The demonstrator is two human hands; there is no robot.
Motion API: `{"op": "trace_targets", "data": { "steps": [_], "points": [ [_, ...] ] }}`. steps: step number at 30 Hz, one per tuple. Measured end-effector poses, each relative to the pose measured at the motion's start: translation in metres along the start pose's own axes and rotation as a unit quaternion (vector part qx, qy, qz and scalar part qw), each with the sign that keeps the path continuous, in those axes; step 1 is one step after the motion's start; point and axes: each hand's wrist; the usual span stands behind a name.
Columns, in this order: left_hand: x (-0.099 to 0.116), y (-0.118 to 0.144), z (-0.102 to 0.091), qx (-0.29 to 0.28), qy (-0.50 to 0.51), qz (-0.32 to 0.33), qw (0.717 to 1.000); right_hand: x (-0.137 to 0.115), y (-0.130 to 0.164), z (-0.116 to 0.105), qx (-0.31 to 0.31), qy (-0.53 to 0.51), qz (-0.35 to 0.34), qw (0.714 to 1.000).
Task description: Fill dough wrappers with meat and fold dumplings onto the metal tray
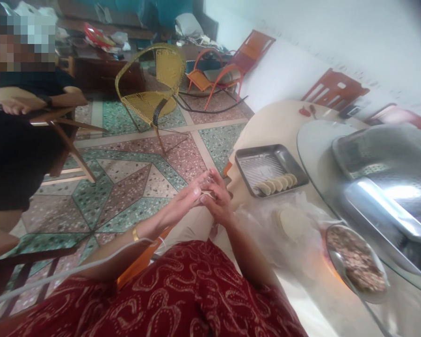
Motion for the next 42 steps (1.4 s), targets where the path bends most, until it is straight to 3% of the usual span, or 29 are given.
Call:
{"op": "trace_targets", "data": {
  "steps": [7,13,19,23,28,36,42],
  "points": [
    [-0.004,0.000,-0.001,-0.021,-0.032,0.039,0.999,-0.008,-0.002,-0.004,-0.029,-0.001,0.042,0.999],
    [-0.004,0.002,-0.008,-0.018,-0.130,0.041,0.991,-0.013,-0.002,-0.001,-0.036,-0.029,0.052,0.998],
    [0.004,0.001,-0.013,-0.017,-0.217,0.026,0.976,-0.016,0.003,0.002,0.036,-0.079,0.049,0.995],
    [0.012,0.003,-0.017,0.039,-0.308,0.065,0.948,-0.021,0.008,0.001,0.057,-0.130,0.105,0.984],
    [0.014,0.005,-0.015,0.063,-0.280,0.108,0.952,-0.028,0.015,0.005,0.074,-0.211,0.199,0.954],
    [0.003,0.005,-0.016,0.094,-0.275,0.131,0.948,-0.030,0.019,0.009,0.072,-0.228,0.189,0.953],
    [0.002,0.006,-0.017,0.069,-0.282,0.118,0.950,-0.037,0.015,0.008,0.075,-0.169,0.194,0.963]
  ]
}}
Point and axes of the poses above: each hand's wrist, its own y-axis away from the middle knuckle, its own z-axis out of the palm, x = y × z, and after that the axes turned 9 degrees about z, right-handed
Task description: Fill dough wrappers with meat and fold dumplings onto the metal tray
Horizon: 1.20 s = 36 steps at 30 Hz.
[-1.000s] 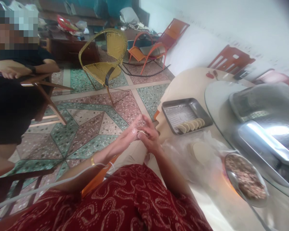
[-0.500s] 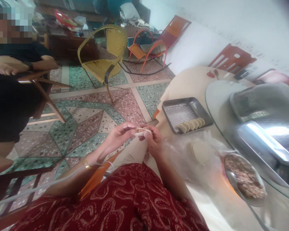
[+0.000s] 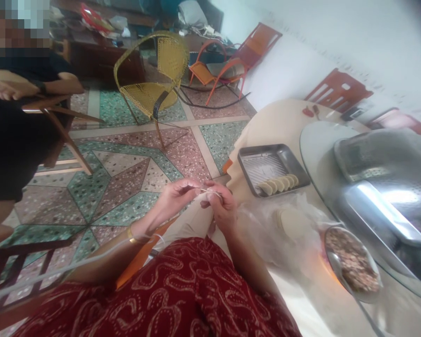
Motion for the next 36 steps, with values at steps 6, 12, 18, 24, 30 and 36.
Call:
{"op": "trace_targets", "data": {
  "steps": [6,12,18,24,30,36],
  "points": [
    [0.002,0.002,-0.005,0.002,-0.038,0.024,0.999,0.000,-0.001,0.000,-0.011,0.012,0.020,1.000],
    [0.002,0.000,-0.007,0.014,-0.057,0.022,0.998,0.003,0.000,-0.001,-0.047,0.031,-0.005,0.998],
    [0.013,-0.002,-0.009,-0.032,-0.089,0.045,0.995,-0.004,-0.002,-0.004,-0.111,0.109,-0.076,0.985],
    [0.026,-0.004,-0.012,-0.056,-0.115,0.084,0.988,-0.008,-0.002,-0.001,-0.100,0.122,-0.095,0.983],
    [0.028,-0.002,-0.014,-0.058,-0.139,0.113,0.982,-0.004,0.002,0.002,-0.080,0.077,-0.047,0.993],
    [0.029,-0.003,-0.015,-0.087,-0.145,0.124,0.978,-0.001,0.004,0.004,-0.066,0.018,-0.028,0.997]
  ]
}}
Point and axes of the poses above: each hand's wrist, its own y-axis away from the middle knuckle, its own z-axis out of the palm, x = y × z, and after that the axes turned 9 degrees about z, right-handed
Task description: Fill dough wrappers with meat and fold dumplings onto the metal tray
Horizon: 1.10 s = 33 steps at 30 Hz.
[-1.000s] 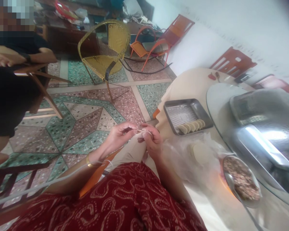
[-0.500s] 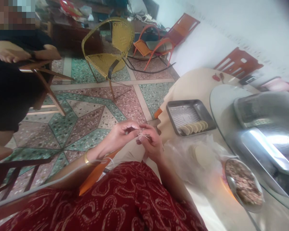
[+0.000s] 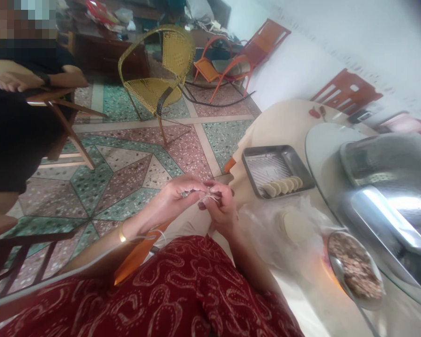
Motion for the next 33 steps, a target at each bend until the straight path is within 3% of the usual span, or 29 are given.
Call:
{"op": "trace_targets", "data": {
  "steps": [7,17,21,27,33],
  "points": [
    [0.000,-0.002,-0.002,-0.033,0.003,0.026,0.999,-0.001,-0.005,-0.007,-0.014,0.121,-0.054,0.991],
    [-0.004,0.011,-0.004,0.055,0.005,-0.038,0.998,-0.003,-0.001,-0.006,0.020,0.057,-0.026,0.998],
    [0.003,0.013,-0.005,0.062,-0.071,0.041,0.995,-0.001,-0.002,-0.006,0.028,0.084,-0.046,0.995],
    [0.005,0.011,0.001,0.049,-0.255,0.130,0.957,-0.001,-0.003,-0.006,0.033,0.125,-0.077,0.989],
    [0.002,0.012,0.004,0.061,-0.279,0.161,0.945,-0.005,-0.002,-0.005,0.024,0.117,-0.066,0.991]
  ]
}}
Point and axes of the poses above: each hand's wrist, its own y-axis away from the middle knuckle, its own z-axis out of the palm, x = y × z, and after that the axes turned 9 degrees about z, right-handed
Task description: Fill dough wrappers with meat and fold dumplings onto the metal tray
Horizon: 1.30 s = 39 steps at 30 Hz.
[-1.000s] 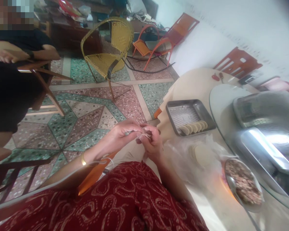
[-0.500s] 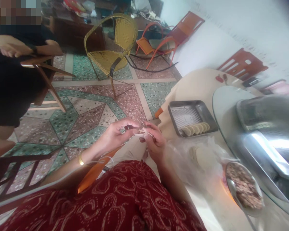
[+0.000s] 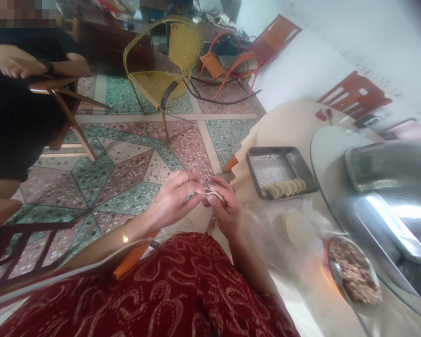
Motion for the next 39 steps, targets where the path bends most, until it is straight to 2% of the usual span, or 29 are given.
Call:
{"op": "trace_targets", "data": {
  "steps": [4,10,17,26,29,34,39],
  "points": [
    [0.004,0.000,-0.006,-0.002,0.053,-0.015,0.998,-0.002,0.000,-0.001,-0.004,-0.006,-0.003,1.000],
    [-0.002,-0.003,-0.013,0.006,0.183,-0.114,0.976,-0.001,0.003,0.000,-0.001,-0.016,0.007,1.000],
    [-0.008,-0.002,-0.013,-0.049,0.195,-0.173,0.964,0.001,0.005,0.001,-0.006,-0.034,0.025,0.999],
    [-0.001,-0.009,-0.015,-0.040,0.208,-0.204,0.956,-0.005,0.001,0.000,-0.037,0.050,-0.046,0.997],
    [-0.002,-0.009,-0.013,-0.039,0.258,-0.214,0.941,-0.009,-0.001,0.000,-0.056,0.052,-0.046,0.996],
    [-0.002,-0.011,-0.012,-0.029,0.376,-0.233,0.896,-0.007,0.000,0.001,-0.057,0.029,-0.040,0.997],
    [-0.002,-0.010,-0.013,-0.020,0.415,-0.258,0.872,-0.005,0.002,0.003,-0.044,0.017,-0.029,0.998]
  ]
}}
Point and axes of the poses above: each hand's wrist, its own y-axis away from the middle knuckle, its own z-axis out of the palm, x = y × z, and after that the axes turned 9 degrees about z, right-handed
